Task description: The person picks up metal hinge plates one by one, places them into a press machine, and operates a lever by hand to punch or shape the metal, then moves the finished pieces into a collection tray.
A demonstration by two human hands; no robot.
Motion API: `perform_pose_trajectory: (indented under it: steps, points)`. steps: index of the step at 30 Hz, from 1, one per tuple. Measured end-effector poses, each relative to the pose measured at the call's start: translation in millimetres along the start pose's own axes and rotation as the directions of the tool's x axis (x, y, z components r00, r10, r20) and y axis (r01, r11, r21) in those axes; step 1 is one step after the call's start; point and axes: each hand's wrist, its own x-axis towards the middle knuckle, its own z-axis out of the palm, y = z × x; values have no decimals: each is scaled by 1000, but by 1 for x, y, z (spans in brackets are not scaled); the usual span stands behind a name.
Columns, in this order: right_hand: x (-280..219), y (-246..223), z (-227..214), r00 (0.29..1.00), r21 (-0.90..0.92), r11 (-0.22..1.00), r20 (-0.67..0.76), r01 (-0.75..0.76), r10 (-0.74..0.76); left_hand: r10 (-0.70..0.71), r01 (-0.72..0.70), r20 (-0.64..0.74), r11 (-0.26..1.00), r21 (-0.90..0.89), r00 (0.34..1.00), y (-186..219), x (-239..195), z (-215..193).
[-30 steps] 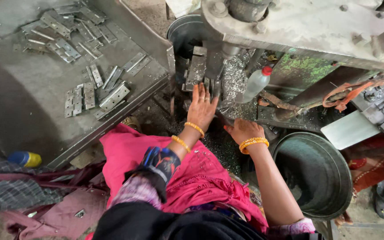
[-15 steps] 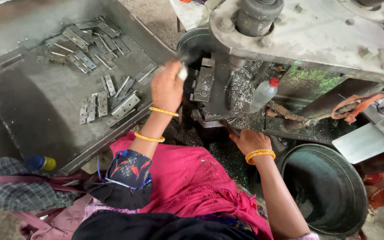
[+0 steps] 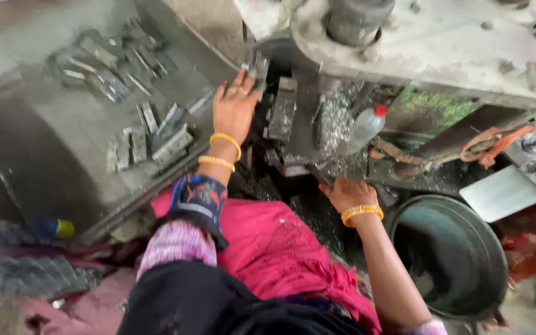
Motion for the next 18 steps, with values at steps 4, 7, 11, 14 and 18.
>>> perform_pose_trajectory:
  steps: [4,7,11,14,18]
  points:
    - [2,-5,-8,1000,2,1000,-22,-4,4,-48,49,-68,999,2,997,26,1,-5]
    - [2,-5,-5,999,16,1000,-39,9,-8,-62,76,131,992,-101,989,80,-33,-7]
    - [-4,-6,-5,999,-12,1000,-32,-11,11,21,42,558,994,-101,830,146,-73,17]
    - [-8,-6,-10,1000,67,998,-31,6,-4,-137,260,463,942,-214,876,157,-73,27]
    - [-4,-8,-15,999,31,1000,53,-5,3,-226,219,580,972,83,783,145,-53,29]
